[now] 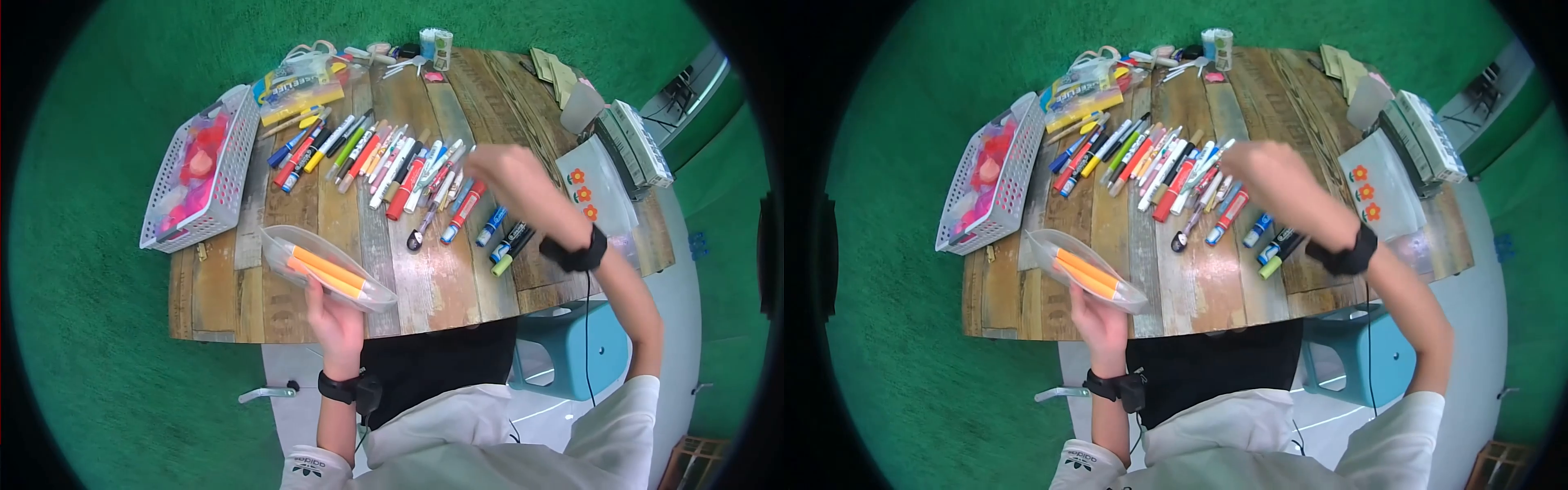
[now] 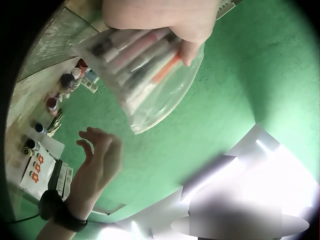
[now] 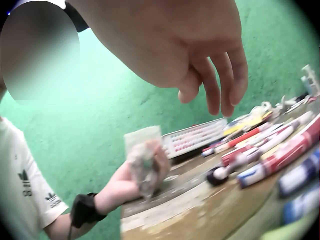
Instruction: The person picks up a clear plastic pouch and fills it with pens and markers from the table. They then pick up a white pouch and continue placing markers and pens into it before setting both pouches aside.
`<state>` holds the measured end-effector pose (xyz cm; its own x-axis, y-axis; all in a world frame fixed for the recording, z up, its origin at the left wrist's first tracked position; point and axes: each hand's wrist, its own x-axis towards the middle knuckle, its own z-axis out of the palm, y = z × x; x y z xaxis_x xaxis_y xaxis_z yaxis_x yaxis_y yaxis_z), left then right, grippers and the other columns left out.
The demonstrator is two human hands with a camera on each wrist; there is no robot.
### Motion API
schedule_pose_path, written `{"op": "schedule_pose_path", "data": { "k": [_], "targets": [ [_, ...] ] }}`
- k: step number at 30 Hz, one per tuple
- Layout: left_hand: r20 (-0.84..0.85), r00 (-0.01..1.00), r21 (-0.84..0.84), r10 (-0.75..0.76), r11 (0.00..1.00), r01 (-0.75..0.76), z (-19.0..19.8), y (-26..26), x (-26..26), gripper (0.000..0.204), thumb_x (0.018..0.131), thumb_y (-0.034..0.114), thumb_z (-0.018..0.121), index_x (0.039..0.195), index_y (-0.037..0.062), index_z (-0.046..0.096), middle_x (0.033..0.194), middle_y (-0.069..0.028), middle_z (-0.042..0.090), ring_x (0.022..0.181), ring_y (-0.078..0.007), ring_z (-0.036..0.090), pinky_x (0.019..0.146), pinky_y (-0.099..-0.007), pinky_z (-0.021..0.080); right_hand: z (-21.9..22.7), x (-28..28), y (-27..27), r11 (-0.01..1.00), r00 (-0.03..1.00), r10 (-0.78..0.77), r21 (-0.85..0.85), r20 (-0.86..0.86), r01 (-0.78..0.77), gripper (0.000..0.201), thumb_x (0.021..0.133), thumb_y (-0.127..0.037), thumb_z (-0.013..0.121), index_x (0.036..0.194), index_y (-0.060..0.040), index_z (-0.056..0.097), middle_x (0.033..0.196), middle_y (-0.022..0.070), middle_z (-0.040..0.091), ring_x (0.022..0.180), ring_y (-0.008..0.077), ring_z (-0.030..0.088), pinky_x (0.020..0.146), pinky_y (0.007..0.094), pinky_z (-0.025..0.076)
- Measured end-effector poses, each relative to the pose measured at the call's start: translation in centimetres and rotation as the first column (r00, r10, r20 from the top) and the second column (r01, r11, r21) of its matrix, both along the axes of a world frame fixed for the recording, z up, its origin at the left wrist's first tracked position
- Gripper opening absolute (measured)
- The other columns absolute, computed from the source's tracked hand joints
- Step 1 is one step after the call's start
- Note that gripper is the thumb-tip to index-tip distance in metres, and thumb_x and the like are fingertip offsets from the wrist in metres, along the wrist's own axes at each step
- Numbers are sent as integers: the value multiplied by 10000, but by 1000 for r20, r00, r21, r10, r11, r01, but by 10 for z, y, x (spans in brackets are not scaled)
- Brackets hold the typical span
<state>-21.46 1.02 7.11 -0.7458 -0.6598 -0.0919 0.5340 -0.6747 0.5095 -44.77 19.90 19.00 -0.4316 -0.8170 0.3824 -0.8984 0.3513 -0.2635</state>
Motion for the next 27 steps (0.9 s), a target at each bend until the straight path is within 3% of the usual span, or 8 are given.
{"op": "schedule_pose_path", "data": {
  "k": [4, 8, 10, 13, 16, 22, 24, 27],
  "targets": [
    [19, 1000, -8, -11, 1000, 11, -7, -1, 5, 490, 974, 302, 569, 1404, 126, 412, 1349, -67, 502, 1239, -226, 490, 1075, -450, 383, -7, -37, -4, 986, 998, 59, 156, -25, -54, 122, 804, -27, 639, 923, -39, 663, 895, 131, 616, 863, 340, 614, 721, 435, 487],
    [-13, 998, 14, -54, 998, 54, -16, -4, 8, 486, 966, 291, 584, 1394, 121, 429, 1327, -72, 523, 1230, -226, 501, 1063, -444, 399, -22, -29, -22, 947, 957, 289, 140, 27, -290, 169, 769, -10, 667, 934, -44, 667, 919, 119, 603, 873, 337, 614, 735, 433, 493],
    [-21, 998, 14, -64, 998, 64, -15, -5, 7, 485, 963, 287, 587, 1391, 119, 434, 1318, -73, 531, 1224, -226, 506, 1059, -442, 403, -25, -21, -28, 939, 952, 306, 163, 10, -303, 172, 772, -12, 665, 942, -39, 664, 935, 118, 606, 867, 337, 616, 743, 429, 495],
    [27, 1000, 76, -4, 997, 2, -10, 0, 4, 478, 963, 375, 555, 1330, 81, 469, 1203, -105, 574, 1060, -284, 581, 959, -462, 444, -26, -25, -34, 915, 929, 320, 194, 185, -354, 150, 797, -11, 646, 947, -16, 647, 909, 127, 616, 850, 334, 616, 739, 414, 492],
    [42, 999, 104, 14, 994, -18, -7, 2, 5, 487, 955, 381, 569, 1328, 82, 472, 1186, -101, 576, 1063, -278, 572, 954, -459, 441, -9, -38, -37, 930, 904, 346, 40, 252, -366, 137, 806, -7, 635, 943, -4, 642, 898, 135, 630, 854, 332, 619, 737, 414, 488],
    [-20, 1000, 108, -10, 994, 13, -11, -1, 7, 505, 949, 383, 577, 1340, 85, 466, 1193, -94, 558, 1011, -252, 550, 921, -424, 435, -8, -59, -10, 942, 974, 176, 264, 146, -209, 107, 795, 11, 611, 894, -19, 641, 900, 146, 655, 885, 348, 637, 735, 433, 491],
    [-217, 964, 43, -157, 985, 170, -20, -7, 11, 505, 964, 305, 577, 1407, 122, 419, 1315, -84, 540, 1217, -234, 515, 1045, -431, 411, -12, -59, -1, 892, 996, 73, 443, 45, -86, 125, 774, 22, 619, 889, -22, 640, 900, 149, 657, 880, 355, 639, 725, 442, 491],
    [-184, 970, 42, -157, 985, 167, -19, -6, 13, 506, 967, 305, 571, 1413, 123, 414, 1324, -88, 535, 1220, -239, 514, 1049, -435, 408, -15, -70, 6, 907, 988, 105, 396, 115, -143, 152, 759, 12, 634, 907, -14, 619, 901, 147, 633, 868, 370, 615, 732, 448, 484]
  ]
}}
